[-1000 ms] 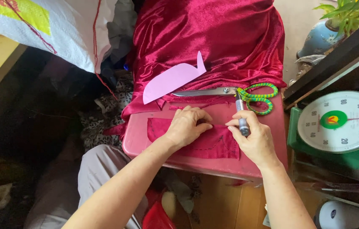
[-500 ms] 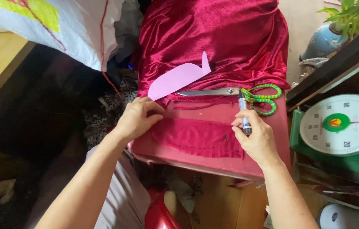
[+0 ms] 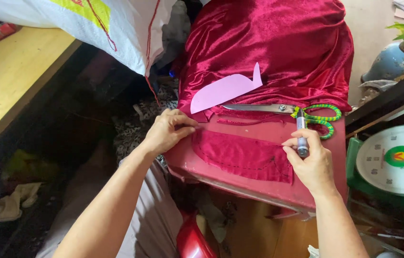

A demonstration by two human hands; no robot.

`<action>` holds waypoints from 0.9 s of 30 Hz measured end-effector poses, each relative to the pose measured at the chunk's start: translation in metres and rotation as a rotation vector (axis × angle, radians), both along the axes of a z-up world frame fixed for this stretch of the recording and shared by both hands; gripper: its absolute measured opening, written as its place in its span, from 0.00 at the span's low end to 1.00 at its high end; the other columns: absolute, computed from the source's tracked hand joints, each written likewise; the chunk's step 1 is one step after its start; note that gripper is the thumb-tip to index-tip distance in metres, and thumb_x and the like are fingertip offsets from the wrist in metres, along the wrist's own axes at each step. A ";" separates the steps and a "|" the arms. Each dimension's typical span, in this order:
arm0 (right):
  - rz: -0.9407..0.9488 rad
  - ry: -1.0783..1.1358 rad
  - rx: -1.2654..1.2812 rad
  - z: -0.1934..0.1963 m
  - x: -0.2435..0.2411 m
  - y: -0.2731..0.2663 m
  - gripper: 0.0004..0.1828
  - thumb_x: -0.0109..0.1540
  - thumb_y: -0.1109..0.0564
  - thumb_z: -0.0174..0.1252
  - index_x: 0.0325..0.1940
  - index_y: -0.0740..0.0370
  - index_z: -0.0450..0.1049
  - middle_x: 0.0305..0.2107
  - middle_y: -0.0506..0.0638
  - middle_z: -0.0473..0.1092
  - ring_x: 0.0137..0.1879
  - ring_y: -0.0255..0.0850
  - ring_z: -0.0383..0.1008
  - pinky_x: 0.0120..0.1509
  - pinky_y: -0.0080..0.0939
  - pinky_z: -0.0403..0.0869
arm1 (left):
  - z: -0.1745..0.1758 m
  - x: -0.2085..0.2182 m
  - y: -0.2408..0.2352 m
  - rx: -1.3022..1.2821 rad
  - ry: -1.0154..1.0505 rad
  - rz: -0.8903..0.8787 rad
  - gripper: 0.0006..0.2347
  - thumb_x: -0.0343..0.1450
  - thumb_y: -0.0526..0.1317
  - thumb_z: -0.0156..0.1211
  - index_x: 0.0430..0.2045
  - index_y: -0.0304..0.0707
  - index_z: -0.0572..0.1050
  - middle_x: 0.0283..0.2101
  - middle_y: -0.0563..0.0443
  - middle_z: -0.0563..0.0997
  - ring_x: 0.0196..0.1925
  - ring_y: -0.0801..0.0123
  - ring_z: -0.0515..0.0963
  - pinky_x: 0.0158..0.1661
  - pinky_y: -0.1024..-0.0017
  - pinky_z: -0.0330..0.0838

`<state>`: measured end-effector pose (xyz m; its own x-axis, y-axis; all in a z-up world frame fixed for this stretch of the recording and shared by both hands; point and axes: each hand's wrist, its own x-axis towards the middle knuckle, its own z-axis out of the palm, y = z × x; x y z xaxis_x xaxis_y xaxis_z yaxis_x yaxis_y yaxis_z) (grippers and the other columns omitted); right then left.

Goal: The person places a pink paper pattern on a piece of red fabric and uses a marker to trace its outline. They then remove the pattern and continue to mark additional lines on the fabric.

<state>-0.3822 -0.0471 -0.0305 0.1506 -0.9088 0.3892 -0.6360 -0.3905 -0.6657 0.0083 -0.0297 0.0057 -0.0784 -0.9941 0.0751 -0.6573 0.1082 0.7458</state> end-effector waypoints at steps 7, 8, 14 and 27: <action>-0.005 0.004 -0.020 0.001 0.000 0.002 0.21 0.58 0.63 0.68 0.52 0.53 0.71 0.35 0.43 0.81 0.41 0.39 0.81 0.54 0.42 0.77 | -0.018 -0.006 -0.007 -0.029 -0.209 -0.057 0.08 0.67 0.48 0.69 0.38 0.60 0.86 0.41 0.60 0.79 0.51 0.67 0.74 0.58 0.64 0.61; -0.004 0.001 -0.025 0.003 0.001 0.003 0.21 0.58 0.63 0.68 0.52 0.53 0.71 0.35 0.43 0.81 0.41 0.39 0.81 0.54 0.42 0.77 | -0.023 -0.008 -0.009 -0.029 -0.223 -0.053 0.07 0.67 0.48 0.69 0.36 0.62 0.86 0.41 0.61 0.79 0.51 0.69 0.74 0.58 0.64 0.60; 0.025 -0.043 -0.042 0.006 -0.001 0.005 0.20 0.59 0.63 0.68 0.53 0.54 0.70 0.35 0.44 0.81 0.42 0.40 0.82 0.55 0.42 0.76 | -0.028 -0.008 -0.013 -0.077 -0.158 -0.043 0.05 0.67 0.46 0.69 0.33 0.58 0.85 0.38 0.62 0.81 0.48 0.69 0.76 0.54 0.66 0.64; 0.160 -0.543 0.114 0.074 -0.020 0.039 0.26 0.60 0.73 0.60 0.55 0.58 0.58 0.34 0.62 0.75 0.35 0.39 0.76 0.46 0.32 0.74 | 0.071 -0.020 0.046 0.115 0.631 -0.037 0.03 0.70 0.34 0.67 0.33 0.34 0.82 0.28 0.55 0.82 0.29 0.79 0.75 0.34 0.80 0.72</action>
<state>-0.4026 -0.0078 0.0431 0.0961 -0.9318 0.3499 -0.1301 -0.3603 -0.9237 -0.0120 0.0158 0.0770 -0.0885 -0.9960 0.0108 -0.0856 0.0184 0.9962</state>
